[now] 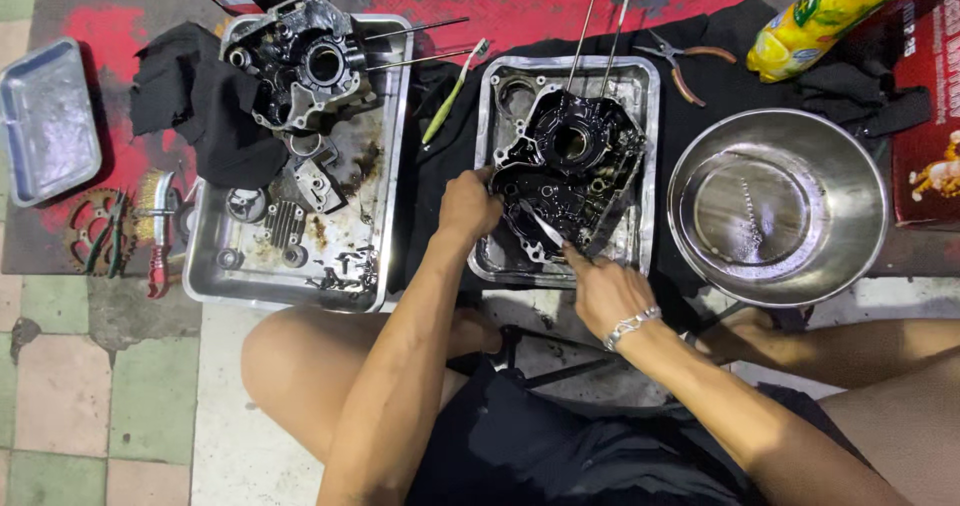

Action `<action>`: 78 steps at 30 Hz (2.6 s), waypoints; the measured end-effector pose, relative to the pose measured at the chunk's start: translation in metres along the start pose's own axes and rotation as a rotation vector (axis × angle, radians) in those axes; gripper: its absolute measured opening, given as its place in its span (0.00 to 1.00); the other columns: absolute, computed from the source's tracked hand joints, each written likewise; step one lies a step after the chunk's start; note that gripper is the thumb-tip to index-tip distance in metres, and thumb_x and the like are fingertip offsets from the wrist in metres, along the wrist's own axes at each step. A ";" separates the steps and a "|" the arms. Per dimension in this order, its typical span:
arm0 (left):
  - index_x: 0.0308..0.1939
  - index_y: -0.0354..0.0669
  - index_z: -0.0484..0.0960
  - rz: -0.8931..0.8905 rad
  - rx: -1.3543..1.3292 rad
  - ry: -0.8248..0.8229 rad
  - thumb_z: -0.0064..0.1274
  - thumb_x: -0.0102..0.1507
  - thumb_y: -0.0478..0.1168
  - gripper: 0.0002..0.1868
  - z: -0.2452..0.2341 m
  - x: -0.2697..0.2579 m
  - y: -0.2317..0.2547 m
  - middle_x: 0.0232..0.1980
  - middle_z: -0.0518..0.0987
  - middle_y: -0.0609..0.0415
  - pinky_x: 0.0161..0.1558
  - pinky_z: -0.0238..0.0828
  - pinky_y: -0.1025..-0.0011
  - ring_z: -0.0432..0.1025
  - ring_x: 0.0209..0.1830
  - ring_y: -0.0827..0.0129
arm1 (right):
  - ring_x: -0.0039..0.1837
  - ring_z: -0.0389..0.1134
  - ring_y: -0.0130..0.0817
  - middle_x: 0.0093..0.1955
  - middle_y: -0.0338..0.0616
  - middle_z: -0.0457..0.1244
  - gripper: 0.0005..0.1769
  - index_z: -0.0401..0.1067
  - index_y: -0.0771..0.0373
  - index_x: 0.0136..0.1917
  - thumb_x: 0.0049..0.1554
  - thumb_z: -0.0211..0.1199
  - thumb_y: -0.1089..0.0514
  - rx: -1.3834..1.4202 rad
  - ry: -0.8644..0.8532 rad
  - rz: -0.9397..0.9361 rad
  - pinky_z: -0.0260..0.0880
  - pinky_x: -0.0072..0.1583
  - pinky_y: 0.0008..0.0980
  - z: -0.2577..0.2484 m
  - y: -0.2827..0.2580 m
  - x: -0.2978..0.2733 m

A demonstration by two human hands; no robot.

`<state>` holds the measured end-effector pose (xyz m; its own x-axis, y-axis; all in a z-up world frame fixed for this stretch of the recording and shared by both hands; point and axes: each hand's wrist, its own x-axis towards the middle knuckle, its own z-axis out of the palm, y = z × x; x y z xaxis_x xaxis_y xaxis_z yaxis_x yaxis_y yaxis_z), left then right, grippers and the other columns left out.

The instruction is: The person cleans small engine components and a larger engine casing using a toothbrush and a yellow cleaning liquid. They scrub parts in a metal bowl, rinse them, and place them into a tray. The person also pours cleaning liquid directly onto the engine casing and scrubs it with the toothbrush.

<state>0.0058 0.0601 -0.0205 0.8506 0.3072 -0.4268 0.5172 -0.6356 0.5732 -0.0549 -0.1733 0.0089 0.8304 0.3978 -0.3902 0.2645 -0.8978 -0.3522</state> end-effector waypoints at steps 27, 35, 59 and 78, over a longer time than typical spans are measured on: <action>0.61 0.51 0.82 -0.028 0.061 -0.025 0.56 0.56 0.33 0.28 0.001 0.003 0.008 0.56 0.80 0.37 0.58 0.73 0.56 0.76 0.56 0.45 | 0.36 0.71 0.44 0.41 0.56 0.67 0.42 0.63 0.49 0.77 0.49 0.57 0.68 -0.259 0.013 -0.081 0.75 0.38 0.44 -0.010 0.012 0.045; 0.62 0.51 0.80 -0.039 0.018 -0.020 0.56 0.55 0.32 0.30 -0.002 0.002 0.008 0.56 0.81 0.37 0.59 0.72 0.57 0.76 0.57 0.46 | 0.34 0.68 0.40 0.40 0.53 0.70 0.32 0.70 0.45 0.71 0.55 0.60 0.65 -0.108 0.101 -0.111 0.72 0.39 0.42 -0.003 0.016 0.054; 0.58 0.43 0.83 -0.041 -0.134 0.001 0.52 0.59 0.27 0.24 -0.006 0.006 0.005 0.40 0.85 0.39 0.42 0.79 0.66 0.83 0.30 0.61 | 0.35 0.71 0.47 0.37 0.59 0.70 0.24 0.71 0.44 0.70 0.61 0.58 0.57 0.238 -0.172 0.143 0.74 0.48 0.45 -0.035 -0.025 0.042; 0.53 0.49 0.87 0.003 -0.043 0.058 0.52 0.58 0.29 0.21 0.002 0.013 0.000 0.43 0.84 0.38 0.51 0.76 0.58 0.80 0.45 0.50 | 0.27 0.54 0.28 0.28 0.44 0.64 0.36 0.63 0.44 0.76 0.57 0.55 0.69 -0.123 -0.425 0.096 0.63 0.32 0.29 -0.049 -0.004 0.014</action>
<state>0.0167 0.0623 -0.0272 0.8558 0.3461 -0.3845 0.5167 -0.6060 0.6047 -0.0202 -0.1734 0.0464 0.5853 0.3312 -0.7401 0.2740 -0.9399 -0.2039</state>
